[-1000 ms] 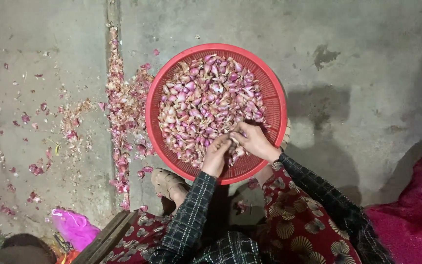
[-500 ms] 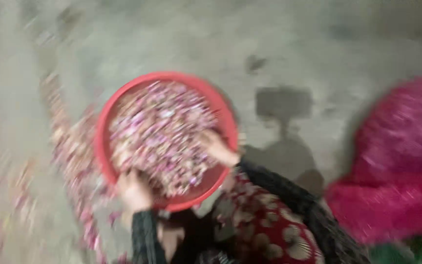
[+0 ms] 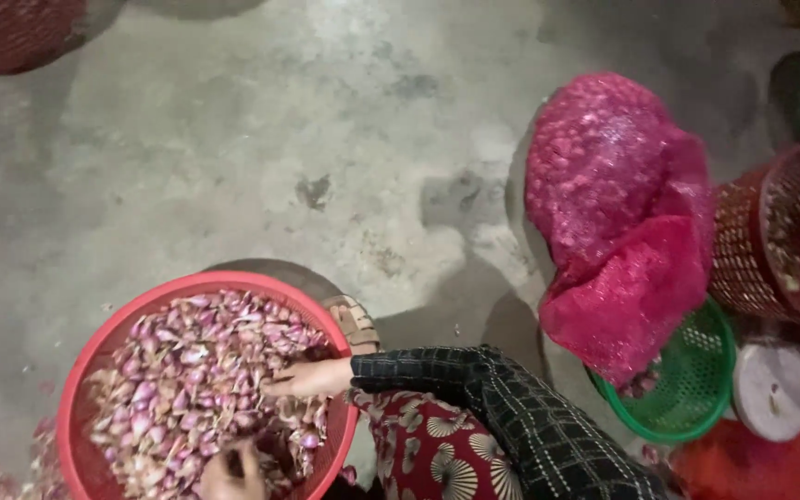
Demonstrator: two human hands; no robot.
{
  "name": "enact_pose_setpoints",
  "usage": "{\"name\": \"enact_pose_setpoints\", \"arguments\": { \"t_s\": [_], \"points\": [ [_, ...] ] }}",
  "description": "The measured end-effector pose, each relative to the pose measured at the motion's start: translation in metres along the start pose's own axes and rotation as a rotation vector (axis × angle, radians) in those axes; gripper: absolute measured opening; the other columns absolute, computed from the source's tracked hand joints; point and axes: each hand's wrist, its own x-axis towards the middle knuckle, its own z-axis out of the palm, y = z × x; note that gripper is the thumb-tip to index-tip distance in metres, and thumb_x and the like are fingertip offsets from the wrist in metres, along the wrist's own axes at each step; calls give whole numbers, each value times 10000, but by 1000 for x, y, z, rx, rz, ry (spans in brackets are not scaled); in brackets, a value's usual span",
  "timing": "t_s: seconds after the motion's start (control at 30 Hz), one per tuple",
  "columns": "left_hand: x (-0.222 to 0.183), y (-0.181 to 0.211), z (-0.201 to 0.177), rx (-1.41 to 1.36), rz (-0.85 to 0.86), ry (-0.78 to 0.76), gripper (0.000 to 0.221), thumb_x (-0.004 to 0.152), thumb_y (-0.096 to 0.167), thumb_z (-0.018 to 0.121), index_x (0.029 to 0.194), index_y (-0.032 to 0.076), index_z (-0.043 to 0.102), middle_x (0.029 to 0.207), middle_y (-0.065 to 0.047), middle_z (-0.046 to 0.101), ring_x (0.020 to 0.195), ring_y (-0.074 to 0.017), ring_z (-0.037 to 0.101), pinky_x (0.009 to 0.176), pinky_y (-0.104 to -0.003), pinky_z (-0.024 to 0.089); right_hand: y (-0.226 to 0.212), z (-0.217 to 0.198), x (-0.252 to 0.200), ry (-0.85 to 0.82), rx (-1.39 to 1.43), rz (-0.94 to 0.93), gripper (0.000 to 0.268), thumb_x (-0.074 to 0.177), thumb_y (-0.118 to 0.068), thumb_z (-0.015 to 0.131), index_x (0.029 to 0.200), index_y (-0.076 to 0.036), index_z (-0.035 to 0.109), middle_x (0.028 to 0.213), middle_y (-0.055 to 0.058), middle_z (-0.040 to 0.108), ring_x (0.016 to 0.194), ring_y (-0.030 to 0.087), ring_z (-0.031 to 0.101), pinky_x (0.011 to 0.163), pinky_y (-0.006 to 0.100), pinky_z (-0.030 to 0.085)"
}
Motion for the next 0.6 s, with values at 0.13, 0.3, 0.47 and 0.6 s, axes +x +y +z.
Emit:
{"name": "enact_pose_setpoints", "arguments": {
  "t_s": [0.13, 0.3, 0.47, 0.6],
  "points": [
    [49, 50, -29, 89, 169, -80, 461, 958, 341, 632, 1267, -2, 641, 1255, -219, 598, 1071, -405, 554, 967, -521, 456, 16, -6, 5, -231, 434, 12, 362, 1020, -384, 530, 1182, -63, 571, 807, 21, 476, 575, 155, 518, 514, 332, 480],
    [76, 13, 15, 424, 162, 144, 803, 1029, 393, 696, 1651, 78, 299, 1600, -404, 246, 1347, -721, 348, 983, -887, 387, 9, -20, -1, -298, 684, -96, 306, 1006, -216, 635, 1230, -11, 598, 865, 51, 621, 600, 93, 574, 485, 248, 575],
    [50, 22, 50, 411, -101, -226, 882, 789, 658, 698, 1539, 234, 511, 1486, -315, 522, 1422, -547, 400, 1169, -663, 193, -68, -19, -44, 239, 1045, -108, 193, 931, -231, 751, 1017, -61, 718, 909, 160, 757, 726, 251, 756, 572, 418, 642],
    [30, 76, 42, 581, -108, -367, 1033, 695, 673, 750, 1519, 199, 345, 1404, -369, 483, 1286, -615, 443, 1012, -620, 351, -2, -31, 32, 340, 839, -167, 264, 960, -344, 740, 1071, -104, 742, 840, 166, 734, 486, 187, 657, 296, 301, 491]
  ]
}}
